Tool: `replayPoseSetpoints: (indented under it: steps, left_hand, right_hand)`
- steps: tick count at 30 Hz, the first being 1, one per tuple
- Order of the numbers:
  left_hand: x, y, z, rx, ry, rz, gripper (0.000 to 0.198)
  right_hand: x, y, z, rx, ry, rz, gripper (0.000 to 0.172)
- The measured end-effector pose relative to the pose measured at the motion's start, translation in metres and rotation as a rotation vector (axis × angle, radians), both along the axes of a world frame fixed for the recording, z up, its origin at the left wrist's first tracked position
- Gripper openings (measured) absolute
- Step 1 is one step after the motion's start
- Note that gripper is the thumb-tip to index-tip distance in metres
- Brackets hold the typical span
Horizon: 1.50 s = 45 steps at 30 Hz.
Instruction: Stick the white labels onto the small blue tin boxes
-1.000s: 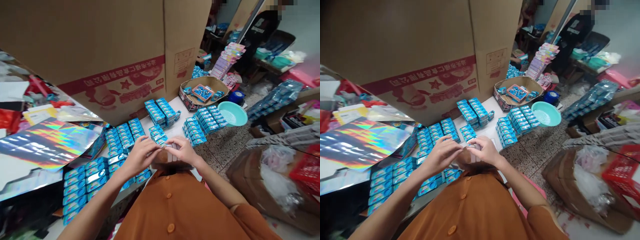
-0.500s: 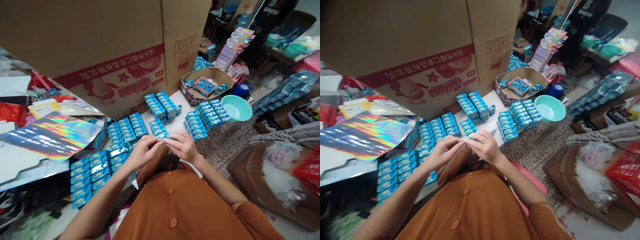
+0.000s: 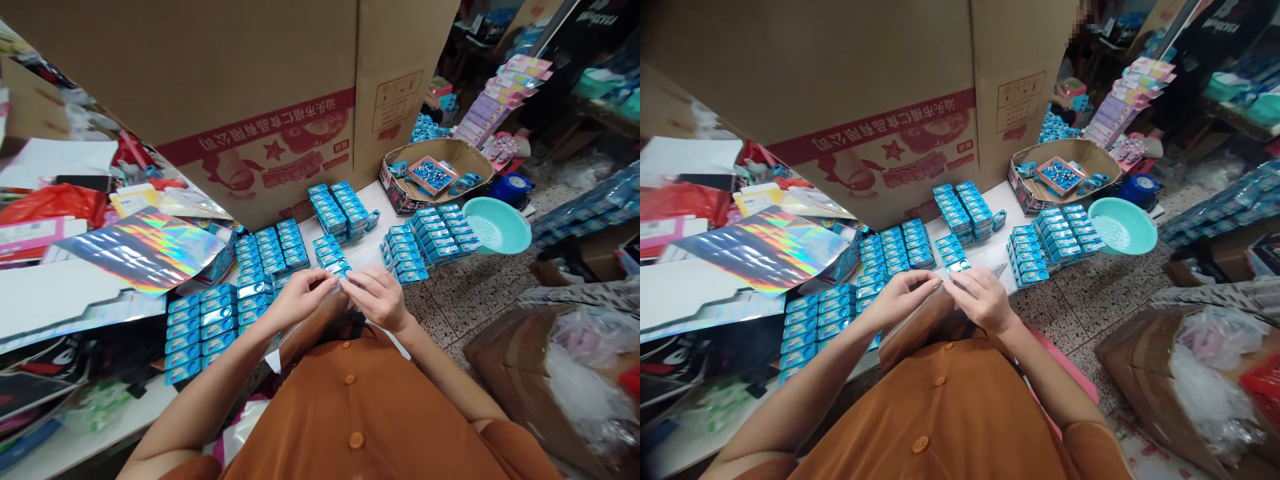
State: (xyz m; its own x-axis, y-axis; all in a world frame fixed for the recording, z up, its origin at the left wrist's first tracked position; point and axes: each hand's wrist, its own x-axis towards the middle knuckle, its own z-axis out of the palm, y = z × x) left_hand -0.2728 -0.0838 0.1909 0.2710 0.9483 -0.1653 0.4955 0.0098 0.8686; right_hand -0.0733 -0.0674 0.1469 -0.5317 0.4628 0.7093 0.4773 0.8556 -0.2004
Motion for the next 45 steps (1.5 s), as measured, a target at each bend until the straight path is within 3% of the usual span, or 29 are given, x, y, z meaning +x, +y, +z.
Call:
replayPoseSetpoints:
  steps: [10, 14, 19, 22, 25, 28, 31, 34, 37, 41, 43, 45]
  left_hand:
    - [-0.005, 0.001, -0.004, 0.069, 0.029, 0.001, 0.039]
    - [-0.009, 0.002, -0.007, 0.066, 0.024, -0.006, 0.039]
    - [-0.017, 0.012, -0.010, 0.225, 0.205, -0.060, 0.035]
    - [-0.033, 0.038, -0.022, 0.302, 0.340, -0.105, 0.033]
    - [-0.064, 0.078, -0.045, 0.356, 0.498, -0.070, 0.029]
    - [-0.096, 0.118, -0.070, 0.409, 0.658, 0.059, 0.024]
    - [-0.106, 0.143, -0.087, 0.468, 0.692, 0.200, 0.026]
    - [-0.080, 0.156, -0.098, 0.565, 0.652, 0.212, 0.029]
    - [-0.023, 0.164, -0.114, 0.587, 0.554, 0.013, 0.032]
    - [0.066, 0.184, -0.147, 0.501, 0.389, -0.243, 0.034]
    - [0.105, 0.203, -0.166, 0.422, 0.333, -0.252, 0.039]
    - [0.138, 0.227, -0.185, 0.317, 0.324, -0.176, 0.046]
  right_hand:
    - [-0.009, -0.001, 0.001, -0.082, 0.074, -0.008, 0.029]
    - [-0.013, -0.002, -0.002, -0.155, 0.102, -0.013, 0.021]
    - [-0.018, -0.001, -0.005, -0.237, 0.081, 0.004, 0.013]
    - [-0.016, -0.003, -0.002, -0.274, 0.107, 0.049, 0.012]
    - [-0.005, -0.009, 0.000, -0.406, 0.230, 0.046, 0.008]
    - [0.016, -0.018, -0.004, -0.605, 0.408, -0.131, 0.004]
    - [0.045, -0.026, -0.023, -0.761, 0.644, -0.408, 0.007]
    - [0.081, -0.033, -0.056, -0.875, 0.940, -0.714, 0.016]
    - [0.119, -0.041, -0.093, -0.957, 1.250, -0.962, 0.028]
    - [0.160, -0.044, -0.139, -1.111, 1.563, -1.125, 0.049]
    - [0.172, -0.038, -0.160, -1.261, 1.677, -1.189, 0.055]
    - [0.177, -0.028, -0.181, -1.378, 1.749, -1.220, 0.058]
